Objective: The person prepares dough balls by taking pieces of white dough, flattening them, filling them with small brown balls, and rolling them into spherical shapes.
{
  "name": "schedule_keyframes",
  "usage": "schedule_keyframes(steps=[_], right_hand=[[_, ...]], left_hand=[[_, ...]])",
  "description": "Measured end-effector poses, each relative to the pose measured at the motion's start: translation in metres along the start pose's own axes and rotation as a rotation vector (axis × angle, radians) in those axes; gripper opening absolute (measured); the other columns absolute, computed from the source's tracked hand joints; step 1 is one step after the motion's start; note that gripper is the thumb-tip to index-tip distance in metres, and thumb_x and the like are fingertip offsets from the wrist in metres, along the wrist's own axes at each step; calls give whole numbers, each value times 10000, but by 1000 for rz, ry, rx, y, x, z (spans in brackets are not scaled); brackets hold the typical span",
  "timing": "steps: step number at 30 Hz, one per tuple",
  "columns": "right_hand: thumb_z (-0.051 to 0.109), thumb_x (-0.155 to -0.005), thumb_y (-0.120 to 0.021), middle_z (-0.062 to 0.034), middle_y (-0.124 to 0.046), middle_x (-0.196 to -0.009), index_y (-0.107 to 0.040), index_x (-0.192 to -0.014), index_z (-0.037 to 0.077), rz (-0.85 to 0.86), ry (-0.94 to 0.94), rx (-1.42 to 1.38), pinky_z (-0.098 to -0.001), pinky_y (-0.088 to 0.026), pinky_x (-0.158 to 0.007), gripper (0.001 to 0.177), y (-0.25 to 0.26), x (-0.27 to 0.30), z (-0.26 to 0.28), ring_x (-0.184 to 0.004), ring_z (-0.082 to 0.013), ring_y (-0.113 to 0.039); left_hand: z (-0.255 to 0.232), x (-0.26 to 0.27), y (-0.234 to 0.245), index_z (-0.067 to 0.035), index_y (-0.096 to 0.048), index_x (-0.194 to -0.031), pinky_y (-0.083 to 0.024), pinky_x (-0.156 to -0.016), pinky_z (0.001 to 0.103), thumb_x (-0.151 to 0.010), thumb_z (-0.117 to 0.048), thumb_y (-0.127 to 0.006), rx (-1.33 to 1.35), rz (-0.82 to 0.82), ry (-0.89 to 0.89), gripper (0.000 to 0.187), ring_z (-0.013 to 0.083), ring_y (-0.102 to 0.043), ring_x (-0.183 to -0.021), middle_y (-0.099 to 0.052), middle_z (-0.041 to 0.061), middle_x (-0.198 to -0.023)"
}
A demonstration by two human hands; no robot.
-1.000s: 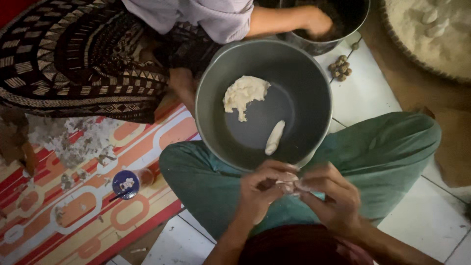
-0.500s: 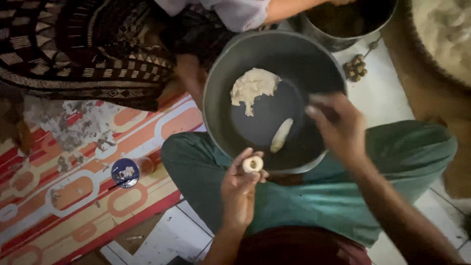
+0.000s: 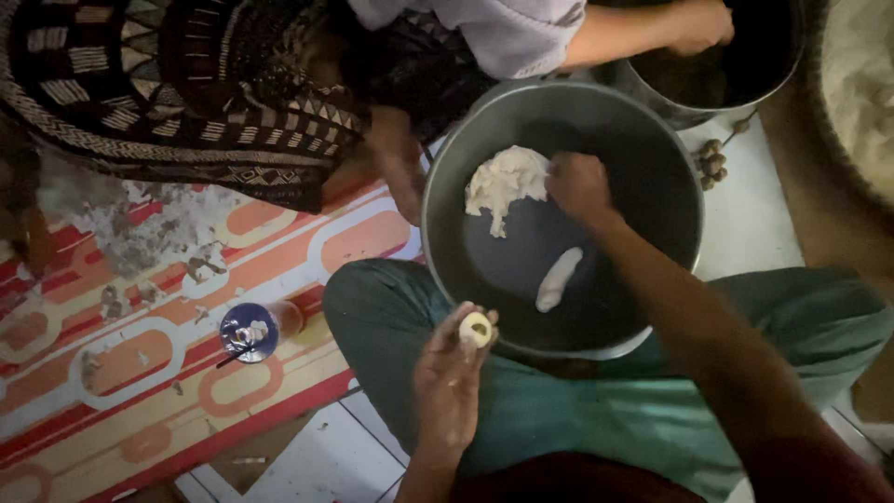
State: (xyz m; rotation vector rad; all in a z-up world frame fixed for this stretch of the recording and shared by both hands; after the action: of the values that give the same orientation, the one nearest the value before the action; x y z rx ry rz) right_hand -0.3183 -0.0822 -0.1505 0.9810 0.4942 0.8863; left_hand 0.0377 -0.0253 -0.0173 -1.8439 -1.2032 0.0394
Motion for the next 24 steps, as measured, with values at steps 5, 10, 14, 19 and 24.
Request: schedule_keyframes(steps=[5, 10, 14, 19, 24], right_hand=[[113, -951, -757, -105, -740, -822, -764, -954, -16, 179, -40, -603, -289, -535, -673, 129, 83, 72, 71, -744, -113, -657], [140, -878, -735, -91, -803, -1015, -751, -1086, 35, 120, 288, -594, -313, -625, -751, 233, 197, 190, 156, -871, -183, -807], [118, -794, -825, -72, -753, -1026, -744, -1046, 38, -82, 392, -547, -292, -612, -716, 277, 228, 230, 177, -898, -167, -764], [44, -817, -880, -18, -657, -1104, -754, -1087, 69, -331, 648, -360, -280, -579, -756, 300, 246, 262, 180, -973, -150, -663], [18, -758, -833, -91, -682, -1200, -730, -1132, 59, -315, 439, -603, -340, -573, -901, 390, 243, 277, 150, -1095, -245, -688]], left_hand=[[-11, -10, -25, 78, -532, -1378, -495, -1134, 471, -992, -27, -641, 81, 179, -67, 414, 352, -612, -1301, -620, 222, -1383], [-5, 2, -59, 49, -578, -1403, -489, -1163, 450, -1027, -49, -631, -46, 322, -120, 393, 324, -612, -1314, -618, 218, -1399], [14, 16, -84, 25, -596, -1345, -524, -1043, 438, -1038, -76, -618, -126, 342, -61, 324, 297, -619, -1232, -624, 220, -1383], [29, 33, -110, 3, -610, -1265, -571, -997, 452, -1058, -110, -610, -37, 435, -29, 236, 289, -644, -1221, -619, 234, -1368], [41, 39, -113, 23, -584, -1271, -547, -1015, 409, -1062, -69, -606, -38, 477, -17, 229, 262, -620, -1236, -549, 245, -1525]])
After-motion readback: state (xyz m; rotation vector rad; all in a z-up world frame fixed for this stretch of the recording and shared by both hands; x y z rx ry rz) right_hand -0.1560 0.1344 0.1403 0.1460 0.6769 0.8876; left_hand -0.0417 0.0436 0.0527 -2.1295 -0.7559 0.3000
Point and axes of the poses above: each hand's wrist, its own x-axis away from the middle knuckle, its own y-axis out of the back of the hand, z = x × y, the point moved 7 cm from there along -x, towards the middle knuckle
